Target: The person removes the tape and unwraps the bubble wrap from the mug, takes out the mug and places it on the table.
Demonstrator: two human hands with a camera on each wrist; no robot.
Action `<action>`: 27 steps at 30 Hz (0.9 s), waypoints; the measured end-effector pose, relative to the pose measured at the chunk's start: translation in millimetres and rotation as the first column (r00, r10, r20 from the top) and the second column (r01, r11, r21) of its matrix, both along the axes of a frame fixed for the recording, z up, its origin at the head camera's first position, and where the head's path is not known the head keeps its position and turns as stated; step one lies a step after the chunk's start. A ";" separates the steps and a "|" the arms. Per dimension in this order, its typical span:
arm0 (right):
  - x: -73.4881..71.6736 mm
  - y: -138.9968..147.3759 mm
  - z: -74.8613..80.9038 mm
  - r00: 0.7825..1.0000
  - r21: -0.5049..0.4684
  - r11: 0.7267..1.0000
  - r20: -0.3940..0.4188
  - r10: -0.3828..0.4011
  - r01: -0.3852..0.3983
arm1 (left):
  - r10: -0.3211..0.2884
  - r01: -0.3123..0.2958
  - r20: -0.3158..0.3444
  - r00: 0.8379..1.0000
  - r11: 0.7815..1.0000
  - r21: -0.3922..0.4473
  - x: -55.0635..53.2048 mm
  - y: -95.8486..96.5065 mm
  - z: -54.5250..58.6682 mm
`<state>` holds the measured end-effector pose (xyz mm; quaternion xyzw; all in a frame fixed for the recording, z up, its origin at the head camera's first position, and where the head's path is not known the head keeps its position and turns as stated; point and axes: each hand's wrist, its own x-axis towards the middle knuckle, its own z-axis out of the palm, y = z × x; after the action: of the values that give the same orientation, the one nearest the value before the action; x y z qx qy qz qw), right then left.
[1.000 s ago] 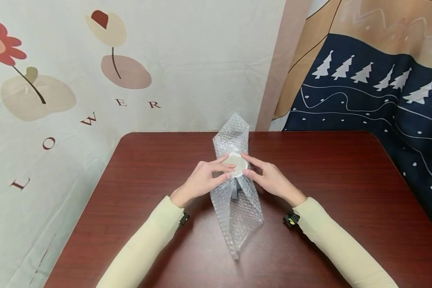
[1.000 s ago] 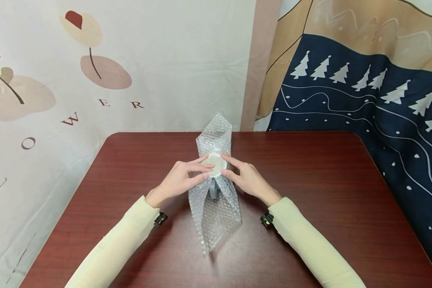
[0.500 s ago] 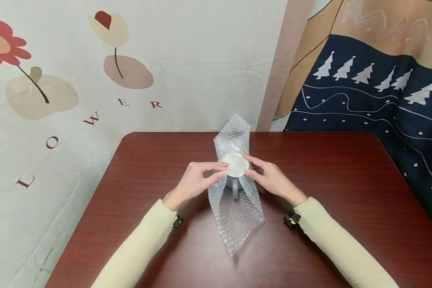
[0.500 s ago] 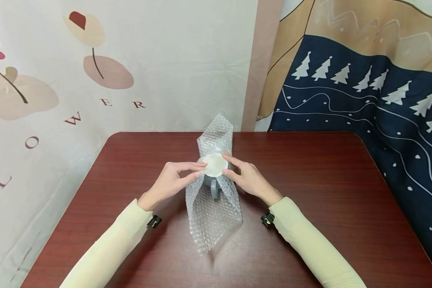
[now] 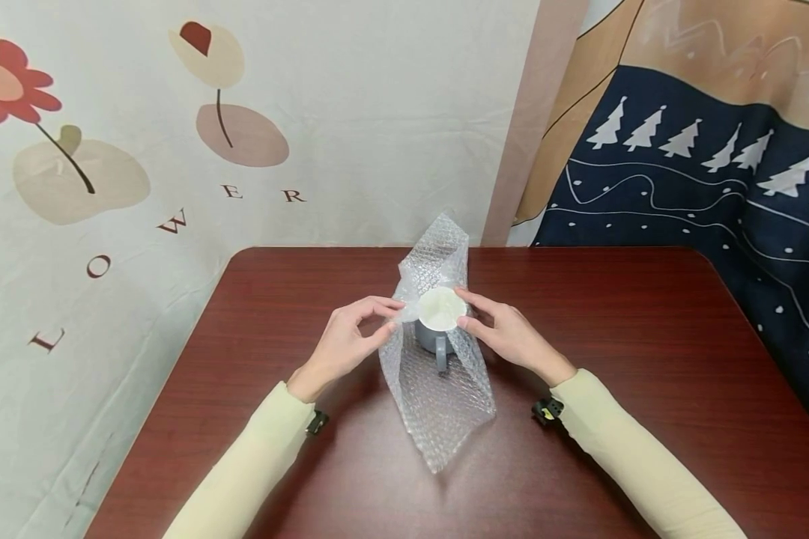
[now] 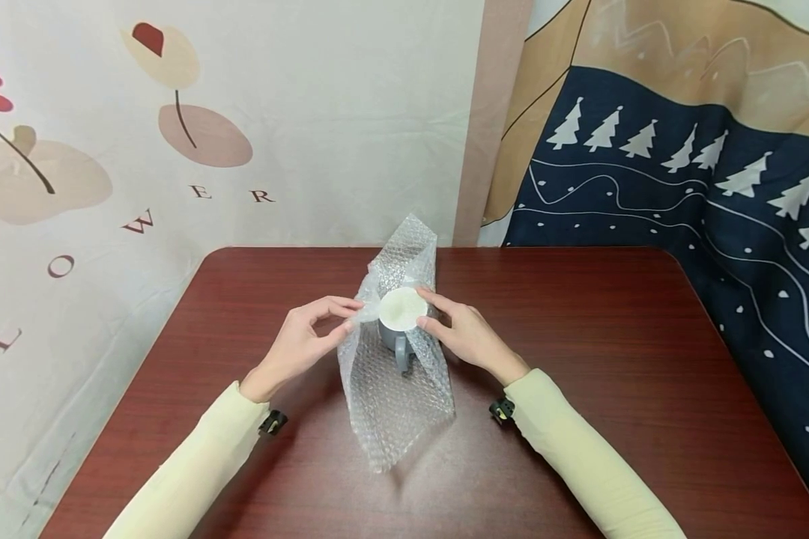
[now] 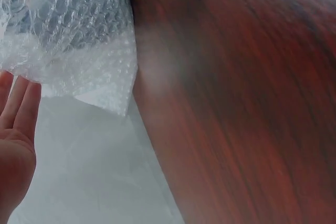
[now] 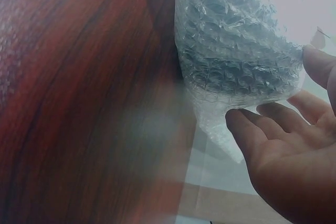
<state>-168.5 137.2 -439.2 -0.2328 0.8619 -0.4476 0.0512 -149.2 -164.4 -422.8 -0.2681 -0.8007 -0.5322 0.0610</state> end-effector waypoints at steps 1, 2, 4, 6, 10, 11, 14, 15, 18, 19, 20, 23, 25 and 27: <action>-0.2 0.0 0.0 1.000 -0.001 1.000 0.000 0.000 0.000 | 0.010 -0.010 0.007 1.000 1.000 0.003 0.5 -1.8 0.1; -0.2 -0.1 0.0 1.000 -0.002 1.000 0.000 0.001 -0.001 | 0.018 -0.018 0.015 1.000 1.000 0.005 0.9 -3.6 -0.2; -0.4 -0.2 0.0 1.000 -0.005 1.000 -0.001 0.000 0.000 | 0.032 -0.032 0.024 0.999 0.999 0.007 1.6 -7.3 -0.3; 0.0 -0.5 0.8 1.000 -0.009 1.000 0.001 -0.002 0.002 | 0.051 -0.051 0.018 0.999 0.999 -0.004 2.4 -11.3 -0.1; 0.0 -0.4 0.8 1.000 -0.011 1.000 0.006 -0.002 0.002 | 0.072 -0.073 -0.009 0.997 0.997 -0.039 5.0 -18.5 2.9; -0.1 -0.2 0.4 1.000 -0.011 1.000 0.005 0.000 0.000 | 0.078 -0.078 -0.014 0.997 0.996 -0.051 5.4 -20.7 2.7; 0.0 0.1 0.1 1.000 -0.015 1.000 0.010 0.003 -0.003 | 0.087 -0.090 -0.035 0.996 0.992 -0.089 5.8 -27.3 2.7; 0.0 0.1 0.0 1.000 -0.017 1.000 0.011 0.005 -0.004 | 0.091 -0.095 -0.039 0.995 0.990 -0.104 6.2 -29.3 3.0; 0.6 0.1 0.1 1.000 -0.019 1.000 0.015 0.004 -0.004 | 0.098 -0.107 -0.067 0.993 0.984 -0.141 5.0 -36.8 -0.5; 0.6 0.2 -0.2 1.000 -0.017 1.000 0.014 0.004 -0.004 | 0.112 -0.124 -0.083 0.990 0.979 -0.161 5.4 -38.7 -0.3; 0.7 0.2 -0.2 1.000 -0.016 1.000 0.016 0.003 -0.003 | 0.128 -0.144 -0.099 0.987 0.973 -0.179 5.9 -40.5 -0.3; 0.7 0.1 -0.5 1.000 -0.012 1.000 0.018 0.000 0.000 | 0.201 -0.235 -0.158 0.967 0.942 -0.239 7.3 -46.0 -0.1; 0.9 0.0 -0.4 1.000 -0.011 1.000 0.019 -0.002 0.002 | 0.254 -0.300 -0.192 0.948 0.913 -0.276 7.5 -49.8 -0.3; 1.0 -0.2 -0.1 1.000 -0.011 1.000 0.020 -0.003 0.003 | 0.289 -0.346 -0.220 0.932 0.891 -0.295 7.5 -53.5 -0.4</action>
<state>-167.5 136.9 -439.3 -0.2272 0.8592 -0.4548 0.0580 -141.7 -218.0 -423.2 -0.1842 -0.9030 -0.3490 0.1701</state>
